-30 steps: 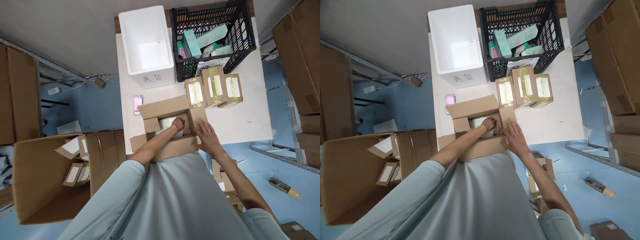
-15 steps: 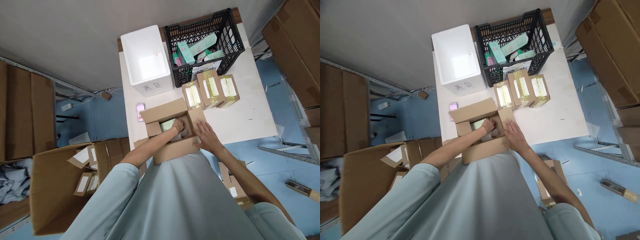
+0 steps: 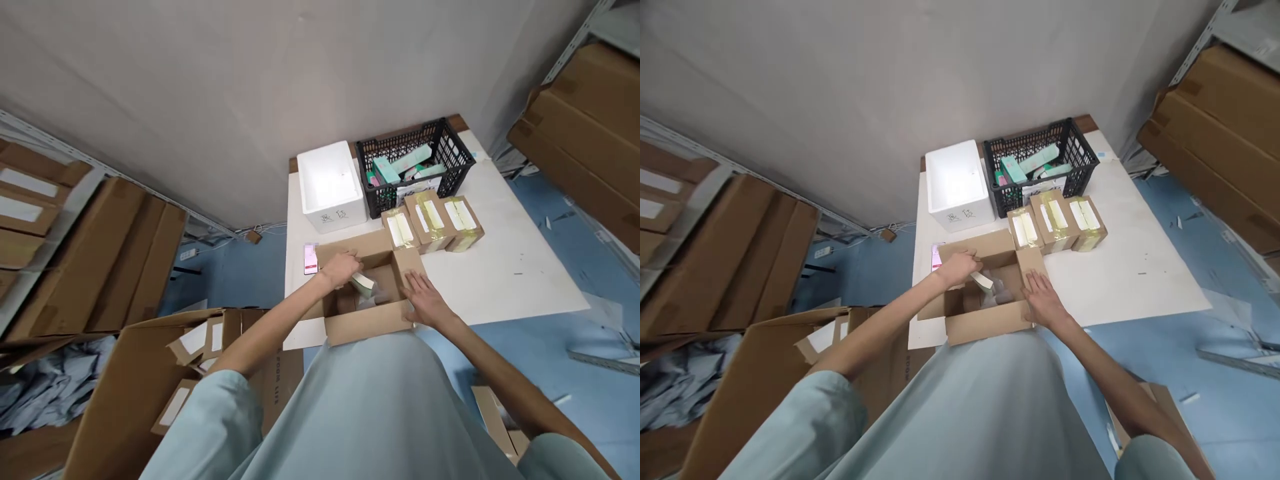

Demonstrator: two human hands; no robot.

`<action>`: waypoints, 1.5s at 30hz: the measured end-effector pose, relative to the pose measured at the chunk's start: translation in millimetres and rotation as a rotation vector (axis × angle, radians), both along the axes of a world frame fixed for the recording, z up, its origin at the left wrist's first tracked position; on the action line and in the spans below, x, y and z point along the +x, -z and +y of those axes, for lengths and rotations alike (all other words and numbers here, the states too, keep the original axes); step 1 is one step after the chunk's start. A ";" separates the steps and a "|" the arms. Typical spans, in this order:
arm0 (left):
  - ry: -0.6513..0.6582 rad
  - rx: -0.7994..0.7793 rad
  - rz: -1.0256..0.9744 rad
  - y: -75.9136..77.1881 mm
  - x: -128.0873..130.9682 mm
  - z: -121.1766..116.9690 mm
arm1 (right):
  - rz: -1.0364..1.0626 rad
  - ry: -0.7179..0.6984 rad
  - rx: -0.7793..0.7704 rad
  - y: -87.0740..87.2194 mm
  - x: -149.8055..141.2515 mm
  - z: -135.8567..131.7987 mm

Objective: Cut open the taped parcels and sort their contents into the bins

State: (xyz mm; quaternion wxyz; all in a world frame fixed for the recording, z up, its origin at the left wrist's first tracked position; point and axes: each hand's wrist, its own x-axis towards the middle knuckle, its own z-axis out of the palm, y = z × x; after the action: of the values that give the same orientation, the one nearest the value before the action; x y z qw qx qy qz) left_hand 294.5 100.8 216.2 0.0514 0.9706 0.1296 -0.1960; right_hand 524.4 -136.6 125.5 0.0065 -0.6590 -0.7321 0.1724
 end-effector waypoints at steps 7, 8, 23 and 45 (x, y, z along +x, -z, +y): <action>-0.554 -0.363 -0.659 -79.0 -57.4 2.1 | 0.276 0.204 0.334 -14.7 -23.8 14.7; -0.633 -0.439 -0.772 -86.2 -64.7 1.0 | 0.360 0.257 0.363 -22.1 -28.4 19.4; -1.188 -0.800 -1.669 -90.4 -78.5 -68.2 | 1.217 0.578 0.630 -171.4 -81.6 67.6; -1.077 -1.021 -1.269 -85.9 -63.2 -62.3 | 1.689 0.527 0.330 -187.7 -61.1 93.7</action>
State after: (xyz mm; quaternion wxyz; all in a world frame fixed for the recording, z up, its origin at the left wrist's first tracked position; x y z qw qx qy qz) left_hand 231.3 38.6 302.1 0.6084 0.5677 0.4036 0.3802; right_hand 463.3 -42.8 313.2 0.6764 -0.4499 -0.3238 0.4851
